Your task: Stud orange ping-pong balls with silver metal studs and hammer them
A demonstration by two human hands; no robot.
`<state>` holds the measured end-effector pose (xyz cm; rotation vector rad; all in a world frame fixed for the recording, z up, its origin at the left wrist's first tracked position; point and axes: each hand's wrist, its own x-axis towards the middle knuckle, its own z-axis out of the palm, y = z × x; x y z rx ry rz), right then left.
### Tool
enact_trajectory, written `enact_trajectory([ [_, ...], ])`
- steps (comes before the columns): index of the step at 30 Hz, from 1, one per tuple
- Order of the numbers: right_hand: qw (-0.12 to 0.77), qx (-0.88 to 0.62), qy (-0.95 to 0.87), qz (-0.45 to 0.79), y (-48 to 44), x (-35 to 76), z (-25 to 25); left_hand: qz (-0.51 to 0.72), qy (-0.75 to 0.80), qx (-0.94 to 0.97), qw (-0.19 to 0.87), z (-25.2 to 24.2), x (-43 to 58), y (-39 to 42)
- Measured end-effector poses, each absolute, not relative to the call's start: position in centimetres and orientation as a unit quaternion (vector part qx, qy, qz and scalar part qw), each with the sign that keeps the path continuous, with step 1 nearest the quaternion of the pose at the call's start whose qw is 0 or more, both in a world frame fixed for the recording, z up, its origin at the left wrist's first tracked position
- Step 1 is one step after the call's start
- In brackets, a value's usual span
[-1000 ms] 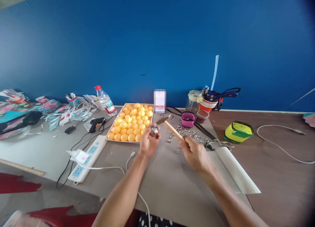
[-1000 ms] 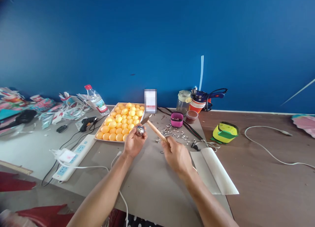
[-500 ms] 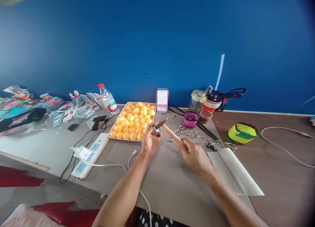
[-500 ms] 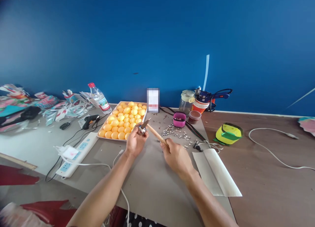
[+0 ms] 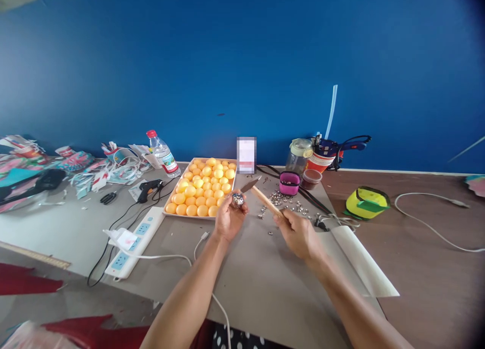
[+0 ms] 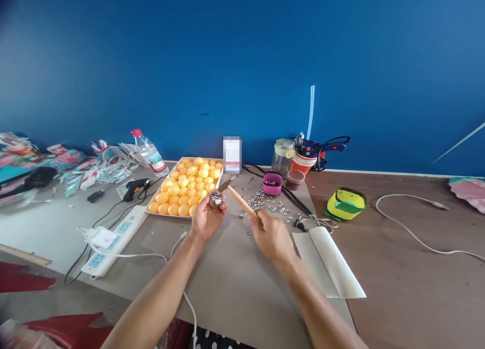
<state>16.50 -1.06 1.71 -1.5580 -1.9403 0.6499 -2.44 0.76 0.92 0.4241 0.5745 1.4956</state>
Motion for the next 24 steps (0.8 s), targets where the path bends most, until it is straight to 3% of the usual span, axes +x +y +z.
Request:
enact_trajectory([
  [4,0.329,-0.573,-0.697,0.279,-0.71,16.78,1.37,0.658,0.233,0.21,0.684,1.28,-2.4,0.43],
  [24,0.336,-0.572,-0.693,0.282,-0.87,16.53,1.53,0.625,0.228,0.245,0.706,2.0,-2.47,-0.26],
])
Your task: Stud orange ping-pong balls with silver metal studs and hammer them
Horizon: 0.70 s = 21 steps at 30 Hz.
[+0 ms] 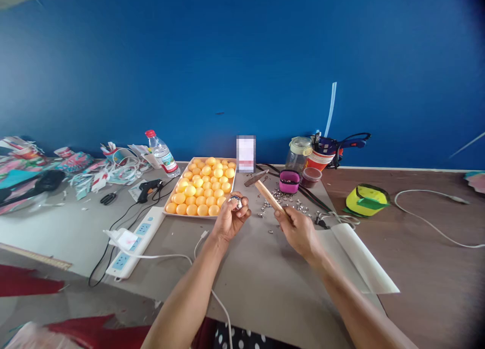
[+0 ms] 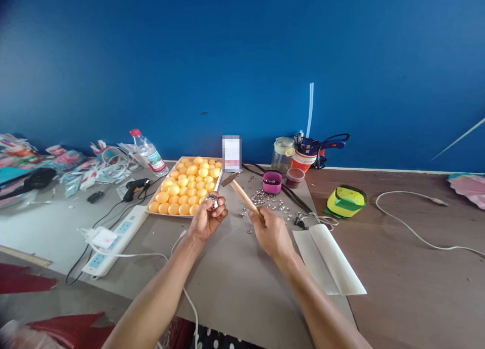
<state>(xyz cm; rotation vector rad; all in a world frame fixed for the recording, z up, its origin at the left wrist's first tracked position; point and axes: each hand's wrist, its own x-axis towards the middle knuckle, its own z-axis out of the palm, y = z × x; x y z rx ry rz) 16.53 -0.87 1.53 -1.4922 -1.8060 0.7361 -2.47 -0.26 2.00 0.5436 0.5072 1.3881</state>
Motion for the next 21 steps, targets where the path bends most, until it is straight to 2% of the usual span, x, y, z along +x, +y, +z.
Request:
enact_trajectory([
  [21,0.347,-0.562,-0.69,0.295,-0.72,16.65,1.43,0.625,0.201,0.187,0.731,1.97,-2.35,0.12],
])
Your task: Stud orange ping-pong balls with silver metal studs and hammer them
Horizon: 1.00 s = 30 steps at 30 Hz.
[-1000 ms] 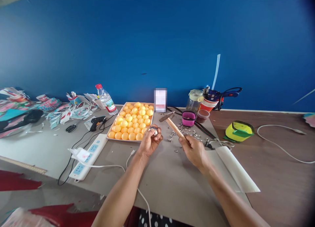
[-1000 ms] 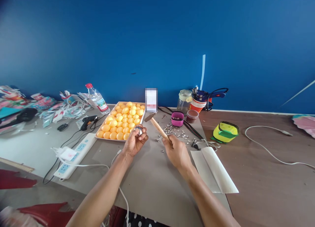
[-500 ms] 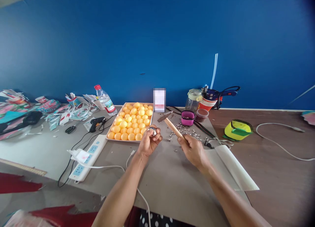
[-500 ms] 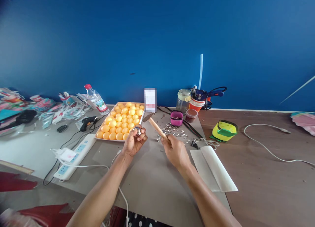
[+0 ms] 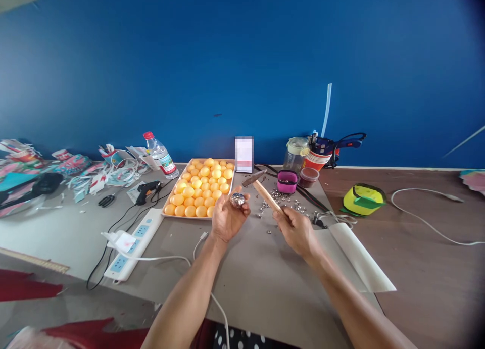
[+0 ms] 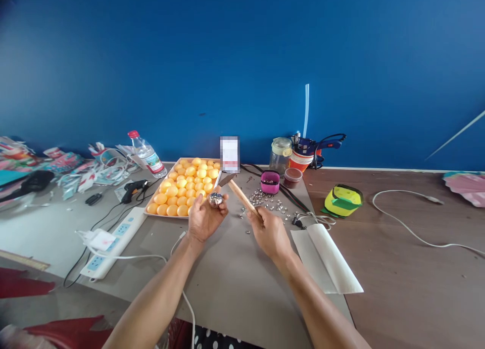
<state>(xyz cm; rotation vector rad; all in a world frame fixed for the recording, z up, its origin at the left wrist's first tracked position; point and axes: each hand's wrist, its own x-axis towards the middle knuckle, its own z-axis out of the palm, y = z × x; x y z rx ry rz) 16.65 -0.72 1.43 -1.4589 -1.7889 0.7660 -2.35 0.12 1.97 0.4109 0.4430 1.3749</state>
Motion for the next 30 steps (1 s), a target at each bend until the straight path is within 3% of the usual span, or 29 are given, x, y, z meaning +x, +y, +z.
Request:
enact_trajectory([
  [19,0.328,-0.575,-0.689,0.295,-0.8,16.6,1.6,0.623,0.228,0.222,0.715,0.9,-2.4,0.4],
  [30,0.332,-0.571,-0.697,0.281,-0.8,16.5,1.2,0.626,0.325,0.316,0.635,0.4,-1.7,0.4],
])
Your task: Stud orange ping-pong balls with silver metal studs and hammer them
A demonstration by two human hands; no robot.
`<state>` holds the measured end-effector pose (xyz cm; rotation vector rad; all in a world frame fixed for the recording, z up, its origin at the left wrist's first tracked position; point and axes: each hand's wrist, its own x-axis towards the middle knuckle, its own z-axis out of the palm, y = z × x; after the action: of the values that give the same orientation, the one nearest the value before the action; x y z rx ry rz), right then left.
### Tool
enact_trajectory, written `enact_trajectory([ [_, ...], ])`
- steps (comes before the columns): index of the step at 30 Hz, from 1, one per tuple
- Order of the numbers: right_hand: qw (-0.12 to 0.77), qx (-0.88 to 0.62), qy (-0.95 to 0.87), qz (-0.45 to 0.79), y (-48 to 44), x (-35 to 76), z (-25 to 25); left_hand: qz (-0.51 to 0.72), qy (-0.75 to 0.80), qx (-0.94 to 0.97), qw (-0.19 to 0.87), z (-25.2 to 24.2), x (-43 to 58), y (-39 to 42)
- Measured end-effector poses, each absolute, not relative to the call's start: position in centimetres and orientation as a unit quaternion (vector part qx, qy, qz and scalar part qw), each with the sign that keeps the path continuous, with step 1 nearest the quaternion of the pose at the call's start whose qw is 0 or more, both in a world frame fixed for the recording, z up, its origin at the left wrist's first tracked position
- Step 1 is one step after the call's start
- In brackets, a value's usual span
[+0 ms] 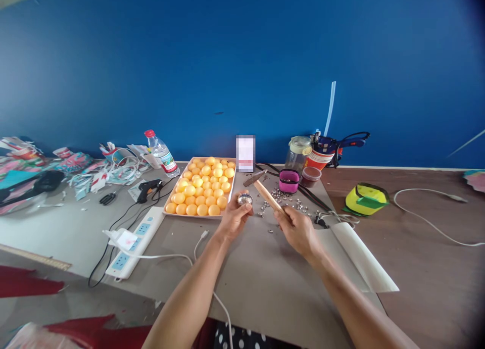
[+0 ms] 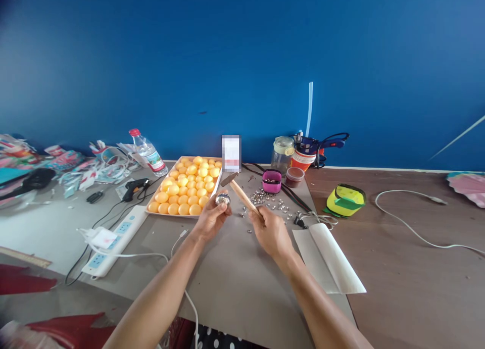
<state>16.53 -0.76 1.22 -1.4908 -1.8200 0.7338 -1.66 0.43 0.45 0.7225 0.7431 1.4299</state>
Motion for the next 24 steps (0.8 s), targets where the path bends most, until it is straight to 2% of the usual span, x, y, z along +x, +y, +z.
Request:
enact_trajectory([
  [5,0.334,-0.57,-0.693,0.29,-0.73,16.53,1.38,0.618,0.46,0.406,0.491,-0.13,-1.26,0.42],
  [9,0.331,-0.575,-0.691,0.287,-0.72,16.56,1.48,0.625,0.488,0.456,0.404,0.14,-0.99,0.09],
  [16,0.334,-0.572,-0.694,0.282,-0.6,16.6,1.29,0.618,0.493,0.512,0.336,0.19,-0.72,-0.06],
  [24,0.336,-0.569,-0.696,0.281,-0.68,16.54,1.21,0.648,0.487,0.462,0.36,0.41,-0.62,-0.28],
])
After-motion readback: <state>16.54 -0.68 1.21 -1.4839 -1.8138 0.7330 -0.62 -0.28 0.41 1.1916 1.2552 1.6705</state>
